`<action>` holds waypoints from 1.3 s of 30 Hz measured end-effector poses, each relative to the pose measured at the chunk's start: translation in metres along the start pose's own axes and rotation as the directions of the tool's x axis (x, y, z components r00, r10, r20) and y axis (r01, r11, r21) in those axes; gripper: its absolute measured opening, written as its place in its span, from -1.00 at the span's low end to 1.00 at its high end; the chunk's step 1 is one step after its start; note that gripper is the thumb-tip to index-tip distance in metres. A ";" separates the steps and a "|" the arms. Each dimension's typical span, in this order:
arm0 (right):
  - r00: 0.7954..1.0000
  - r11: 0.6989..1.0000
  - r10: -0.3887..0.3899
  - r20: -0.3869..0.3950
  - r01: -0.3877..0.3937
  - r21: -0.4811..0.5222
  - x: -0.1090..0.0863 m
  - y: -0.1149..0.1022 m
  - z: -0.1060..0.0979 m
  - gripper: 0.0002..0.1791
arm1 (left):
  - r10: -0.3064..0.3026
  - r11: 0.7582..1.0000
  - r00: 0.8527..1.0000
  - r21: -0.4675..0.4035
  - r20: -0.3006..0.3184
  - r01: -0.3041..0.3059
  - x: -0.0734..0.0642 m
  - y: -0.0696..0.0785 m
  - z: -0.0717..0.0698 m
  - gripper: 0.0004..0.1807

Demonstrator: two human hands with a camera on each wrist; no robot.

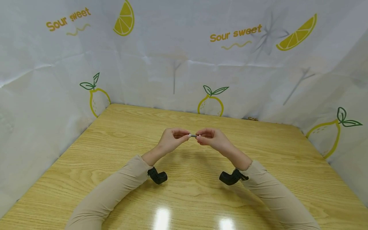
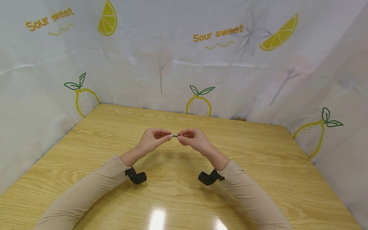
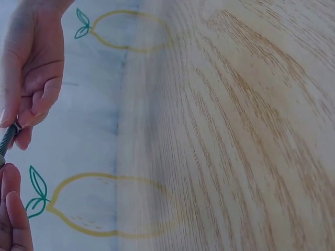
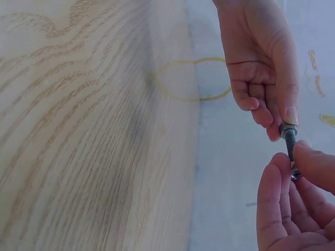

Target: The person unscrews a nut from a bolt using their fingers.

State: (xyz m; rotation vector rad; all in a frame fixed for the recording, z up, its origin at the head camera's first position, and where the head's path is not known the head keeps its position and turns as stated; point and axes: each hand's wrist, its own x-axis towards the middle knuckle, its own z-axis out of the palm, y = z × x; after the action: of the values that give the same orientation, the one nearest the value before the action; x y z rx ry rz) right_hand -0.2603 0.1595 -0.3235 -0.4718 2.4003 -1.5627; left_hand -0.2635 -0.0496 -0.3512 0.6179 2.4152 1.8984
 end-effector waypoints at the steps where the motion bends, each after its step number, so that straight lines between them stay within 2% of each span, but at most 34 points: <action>1: 1.000 1.000 -0.006 -0.005 0.006 -0.004 0.000 0.000 0.000 -0.65 | 0.000 1.000 1.000 -0.002 0.002 0.000 0.000 0.000 0.000 -0.74; 15: 0.997 0.999 -0.044 -0.061 0.043 -0.012 -0.003 0.000 0.004 -0.65 | 0.016 1.000 1.000 0.000 0.006 -0.016 0.000 0.000 0.000 -0.73; 21: 0.999 1.000 -0.012 -0.031 0.012 0.007 -0.002 0.000 0.003 -0.56 | 0.005 1.000 1.000 -0.007 0.003 -0.005 0.000 0.001 0.000 -0.74; 27: 0.998 0.998 0.054 0.022 -0.054 0.020 0.001 -0.001 0.000 -0.41 | -0.007 1.000 1.000 -0.009 -0.001 0.007 0.000 0.001 0.000 -0.74; 32: 0.997 0.998 0.068 0.033 -0.068 0.009 0.001 -0.001 -0.001 -0.46 | -0.004 1.000 1.000 -0.008 0.001 0.004 0.000 0.001 0.000 -0.73; 39: 1.000 0.999 0.027 0.014 -0.027 -0.022 -0.002 -0.001 -0.001 -0.60 | -0.002 1.000 1.000 -0.013 0.006 0.002 0.000 0.000 0.000 -0.72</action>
State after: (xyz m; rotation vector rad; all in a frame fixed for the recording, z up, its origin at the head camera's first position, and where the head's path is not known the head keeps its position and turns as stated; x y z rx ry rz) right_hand -0.2590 0.1604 -0.3221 -0.4517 2.4054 -1.5181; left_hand -0.2634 -0.0497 -0.3511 0.6201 2.3964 1.9072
